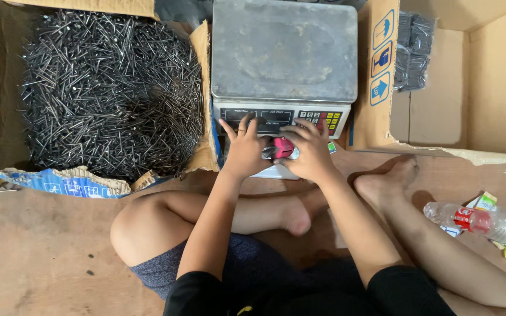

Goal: The person uses a scale to weigh nails, places them into small plastic bags, and then organizes the bags into a large cardboard box.

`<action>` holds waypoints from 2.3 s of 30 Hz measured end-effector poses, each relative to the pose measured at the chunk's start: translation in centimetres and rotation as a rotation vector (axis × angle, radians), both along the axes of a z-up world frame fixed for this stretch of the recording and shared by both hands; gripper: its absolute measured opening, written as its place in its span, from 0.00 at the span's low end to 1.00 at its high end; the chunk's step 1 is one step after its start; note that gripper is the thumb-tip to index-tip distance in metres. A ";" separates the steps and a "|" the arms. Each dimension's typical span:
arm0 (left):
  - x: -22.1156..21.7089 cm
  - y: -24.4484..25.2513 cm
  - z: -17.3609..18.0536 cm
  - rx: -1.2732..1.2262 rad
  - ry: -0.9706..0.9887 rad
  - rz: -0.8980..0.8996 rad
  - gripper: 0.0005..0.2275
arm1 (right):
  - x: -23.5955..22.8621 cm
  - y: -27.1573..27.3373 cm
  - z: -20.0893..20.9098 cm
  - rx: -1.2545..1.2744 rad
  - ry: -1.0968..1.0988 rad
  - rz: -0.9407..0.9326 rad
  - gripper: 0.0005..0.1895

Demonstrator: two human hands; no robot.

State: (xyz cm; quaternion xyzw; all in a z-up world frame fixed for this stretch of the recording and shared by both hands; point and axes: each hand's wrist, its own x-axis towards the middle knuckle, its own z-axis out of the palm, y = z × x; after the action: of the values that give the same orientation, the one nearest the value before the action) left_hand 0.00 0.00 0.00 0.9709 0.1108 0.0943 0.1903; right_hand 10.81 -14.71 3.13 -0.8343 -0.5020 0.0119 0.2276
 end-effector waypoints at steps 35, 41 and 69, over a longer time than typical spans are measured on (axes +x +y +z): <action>-1.8 1.8 -1.7 0.040 0.002 0.110 0.05 | -0.9 1.5 0.5 0.220 0.711 -0.052 0.33; -1.7 1.9 -1.7 0.021 0.040 0.103 0.05 | -0.5 1.4 -0.5 0.219 0.734 -0.044 0.32; -2.0 1.6 2.5 -0.004 0.174 0.050 0.23 | 0.6 2.6 0.1 0.150 0.351 0.249 0.31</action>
State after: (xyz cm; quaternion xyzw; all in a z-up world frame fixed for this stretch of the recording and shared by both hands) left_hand -2.03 1.58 2.48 0.9720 0.1512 0.0142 0.1795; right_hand 11.39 -12.15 3.23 -0.7319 -0.5532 0.1473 0.3696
